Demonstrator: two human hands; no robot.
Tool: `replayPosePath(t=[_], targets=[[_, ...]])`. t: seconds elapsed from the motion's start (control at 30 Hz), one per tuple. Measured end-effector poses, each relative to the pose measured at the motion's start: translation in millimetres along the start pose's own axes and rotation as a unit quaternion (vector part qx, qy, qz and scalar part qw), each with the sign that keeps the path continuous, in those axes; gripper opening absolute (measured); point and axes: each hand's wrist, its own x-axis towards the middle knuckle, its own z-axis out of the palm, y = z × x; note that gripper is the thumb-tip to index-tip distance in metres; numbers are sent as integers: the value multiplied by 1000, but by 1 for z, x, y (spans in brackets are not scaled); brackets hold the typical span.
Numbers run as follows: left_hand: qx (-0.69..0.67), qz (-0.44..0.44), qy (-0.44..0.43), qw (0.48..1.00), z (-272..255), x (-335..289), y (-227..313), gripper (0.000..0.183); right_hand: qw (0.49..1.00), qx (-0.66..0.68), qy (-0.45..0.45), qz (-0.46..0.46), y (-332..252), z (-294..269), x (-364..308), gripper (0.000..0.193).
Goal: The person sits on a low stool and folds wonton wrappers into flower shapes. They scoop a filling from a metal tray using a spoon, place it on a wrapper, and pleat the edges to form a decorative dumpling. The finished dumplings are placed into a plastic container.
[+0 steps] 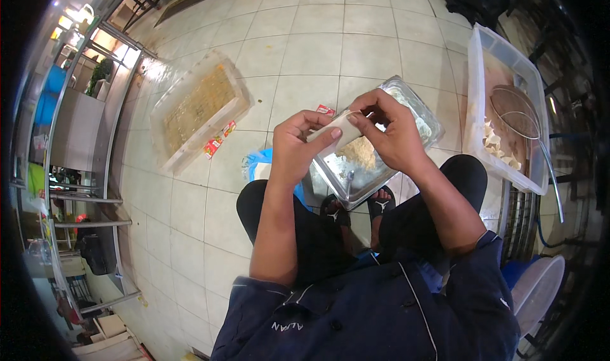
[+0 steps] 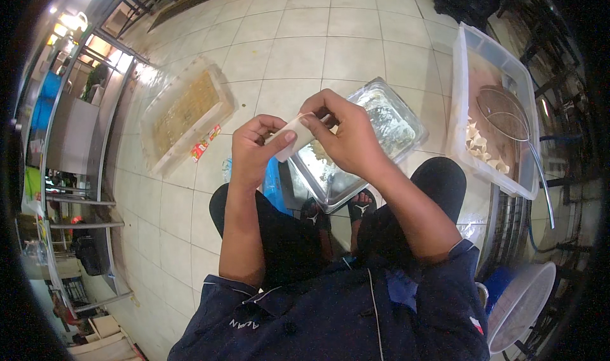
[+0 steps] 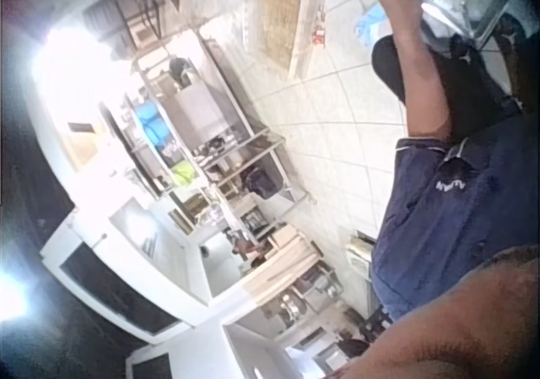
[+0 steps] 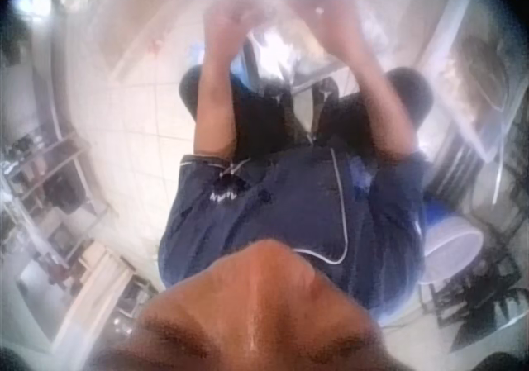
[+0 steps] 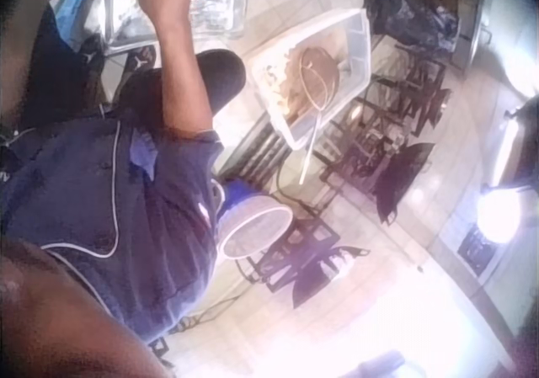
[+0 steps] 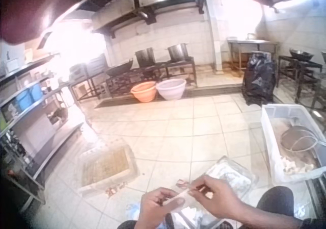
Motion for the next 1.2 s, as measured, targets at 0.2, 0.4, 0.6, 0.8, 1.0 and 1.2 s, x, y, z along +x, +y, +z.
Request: replayPosePath(t=[0.2,0.4,0.6,0.8,1.0,1.2], targets=[[-73,-37,61,995,-5,4,-6,20,970,222,75,59,16,12,6,15],[-220,-18,129,967,-8,9,-10,25,996,93,-12,-3,15,26,-12,20],[-212,-24,117,970,-8,6,-8,26,997,24,5,-68,11,33,-14,28],[-190,8,107,976,-5,5,-7,20,990,-67,26,-121,8,34,-17,36],[-159,25,97,982,-7,3,-8,18,973,-154,9,-170,11,35,-17,44],[-102,-2,101,990,-6,1,-1,19,977,-136,11,-162,18,38,-14,38]])
